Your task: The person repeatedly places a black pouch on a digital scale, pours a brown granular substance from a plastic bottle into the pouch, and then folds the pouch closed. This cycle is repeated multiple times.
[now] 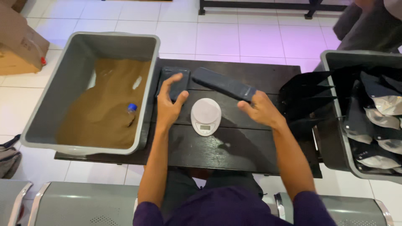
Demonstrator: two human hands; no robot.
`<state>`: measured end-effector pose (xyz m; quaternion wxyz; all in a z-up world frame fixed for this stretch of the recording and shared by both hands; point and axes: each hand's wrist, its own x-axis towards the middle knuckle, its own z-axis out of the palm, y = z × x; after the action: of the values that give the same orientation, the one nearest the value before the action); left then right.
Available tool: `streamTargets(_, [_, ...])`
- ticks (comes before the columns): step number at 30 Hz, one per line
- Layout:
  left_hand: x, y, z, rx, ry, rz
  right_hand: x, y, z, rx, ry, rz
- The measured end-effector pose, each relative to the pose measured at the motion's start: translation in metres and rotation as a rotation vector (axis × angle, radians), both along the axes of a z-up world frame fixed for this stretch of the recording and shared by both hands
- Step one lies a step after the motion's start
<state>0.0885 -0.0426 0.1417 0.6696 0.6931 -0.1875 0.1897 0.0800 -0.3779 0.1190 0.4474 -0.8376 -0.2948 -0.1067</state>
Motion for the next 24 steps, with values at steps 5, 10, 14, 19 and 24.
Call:
streamTargets(5, [-0.023,0.043,0.07,0.561,-0.276,-0.057,-0.002,0.108,0.108,-0.515,-0.548,0.158])
streamTargets(10, [-0.011,0.108,0.09,0.719,-0.292,-0.169,0.025,0.211,0.159,-0.464,-0.796,0.626])
streamTargets(14, [-0.021,0.17,0.096,0.592,-0.207,-0.138,0.054,0.278,0.167,-0.374,-0.772,0.792])
streamTargets(19, [-0.013,0.289,0.01,0.488,-0.042,0.416,0.096,0.353,0.159,-0.026,-0.529,0.817])
streamTargets(24, [0.0,0.367,-0.084,0.033,0.076,0.733,0.152,0.43,0.057,-0.811,-0.258,0.574])
